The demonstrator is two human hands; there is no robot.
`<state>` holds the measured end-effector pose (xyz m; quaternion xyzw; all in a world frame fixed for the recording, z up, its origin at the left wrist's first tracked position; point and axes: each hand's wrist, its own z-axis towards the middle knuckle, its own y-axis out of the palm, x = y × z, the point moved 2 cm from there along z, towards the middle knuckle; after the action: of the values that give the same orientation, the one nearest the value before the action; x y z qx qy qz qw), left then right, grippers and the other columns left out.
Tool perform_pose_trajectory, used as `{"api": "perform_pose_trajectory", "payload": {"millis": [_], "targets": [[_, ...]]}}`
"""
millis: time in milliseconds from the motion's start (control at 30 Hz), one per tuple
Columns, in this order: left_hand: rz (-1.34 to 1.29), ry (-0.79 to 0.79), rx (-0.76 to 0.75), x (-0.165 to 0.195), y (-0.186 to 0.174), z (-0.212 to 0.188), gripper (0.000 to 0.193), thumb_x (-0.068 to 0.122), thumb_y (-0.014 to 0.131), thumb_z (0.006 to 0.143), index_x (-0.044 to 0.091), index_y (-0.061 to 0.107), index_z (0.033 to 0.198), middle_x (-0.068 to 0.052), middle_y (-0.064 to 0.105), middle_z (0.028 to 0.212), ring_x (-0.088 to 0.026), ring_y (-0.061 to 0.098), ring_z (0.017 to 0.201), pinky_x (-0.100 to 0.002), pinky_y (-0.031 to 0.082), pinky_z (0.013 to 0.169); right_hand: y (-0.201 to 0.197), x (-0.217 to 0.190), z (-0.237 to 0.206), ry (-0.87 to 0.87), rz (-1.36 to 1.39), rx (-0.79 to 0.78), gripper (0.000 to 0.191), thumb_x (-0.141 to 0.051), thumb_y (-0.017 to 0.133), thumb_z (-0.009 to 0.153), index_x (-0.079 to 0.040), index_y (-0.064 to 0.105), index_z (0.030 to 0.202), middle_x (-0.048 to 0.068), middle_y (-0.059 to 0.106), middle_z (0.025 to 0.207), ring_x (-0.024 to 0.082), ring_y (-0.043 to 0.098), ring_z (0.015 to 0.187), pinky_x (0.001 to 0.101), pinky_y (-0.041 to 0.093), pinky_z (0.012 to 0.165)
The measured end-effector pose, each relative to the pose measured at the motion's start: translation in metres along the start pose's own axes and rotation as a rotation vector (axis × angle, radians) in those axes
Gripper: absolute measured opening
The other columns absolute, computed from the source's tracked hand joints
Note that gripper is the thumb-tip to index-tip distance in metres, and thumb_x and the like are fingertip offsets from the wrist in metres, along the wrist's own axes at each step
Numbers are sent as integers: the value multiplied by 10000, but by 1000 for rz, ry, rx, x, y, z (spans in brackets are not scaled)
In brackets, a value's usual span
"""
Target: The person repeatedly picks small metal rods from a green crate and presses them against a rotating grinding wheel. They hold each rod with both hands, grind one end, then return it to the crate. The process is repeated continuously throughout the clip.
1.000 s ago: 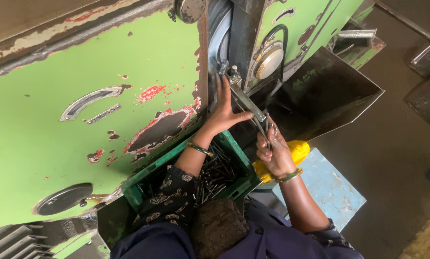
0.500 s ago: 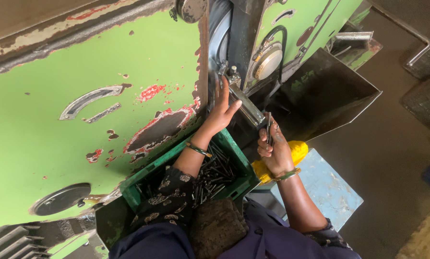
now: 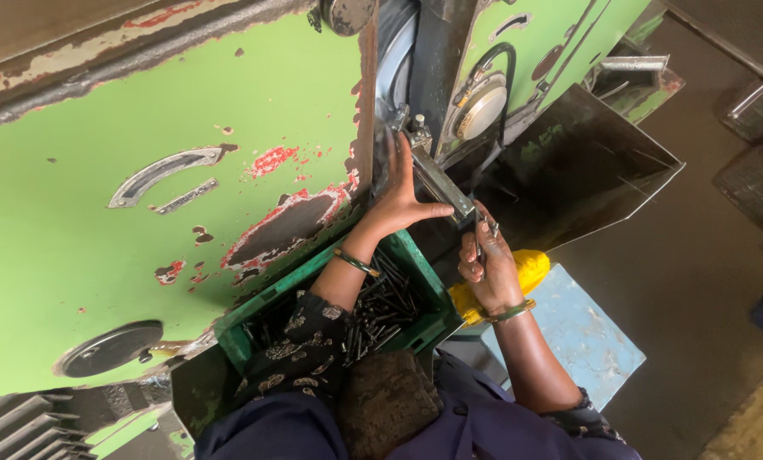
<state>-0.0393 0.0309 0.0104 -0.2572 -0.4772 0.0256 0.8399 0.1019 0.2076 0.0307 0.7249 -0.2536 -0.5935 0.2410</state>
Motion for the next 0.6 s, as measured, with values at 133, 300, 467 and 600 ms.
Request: {"api": "perform_pose_trajectory", "payload": {"millis": [133,300,467,600], "targets": [[-60,8,21,-7,1,-3,1265,537,746,905,43,-158,1638,-317,-299,1671,-456,-244,1574,-597,26,1284,3,-1,-1,-8,21,-9,585,-342,566,1033,-192,369,1564,12,490,678,52,361,465,185,303,408],[-129,-11,29,-13,4,-6,1073,466,643,1003,40,-115,1633,-342,-175,1679,-466,-132,1587,-551,64,1278,4,-2,-2,-12,37,14,516,-373,559,1030,-189,426,1494,19,488,653,59,352,443,189,290,396],[-98,-20,27,-13,4,-6,947,421,558,1065,22,-86,1634,-356,-119,1687,-474,-98,1590,-538,72,1278,2,-1,-1,-36,93,-28,443,-397,553,1045,-170,487,1420,-7,452,654,53,342,468,190,283,408],[-66,-30,57,-13,4,-8,879,406,521,1086,15,-37,1643,-339,-82,1704,-459,-58,1604,-526,98,1287,-3,3,0,-67,72,-7,335,-392,567,1036,-167,548,1284,-30,423,650,52,335,458,196,282,403]]}}
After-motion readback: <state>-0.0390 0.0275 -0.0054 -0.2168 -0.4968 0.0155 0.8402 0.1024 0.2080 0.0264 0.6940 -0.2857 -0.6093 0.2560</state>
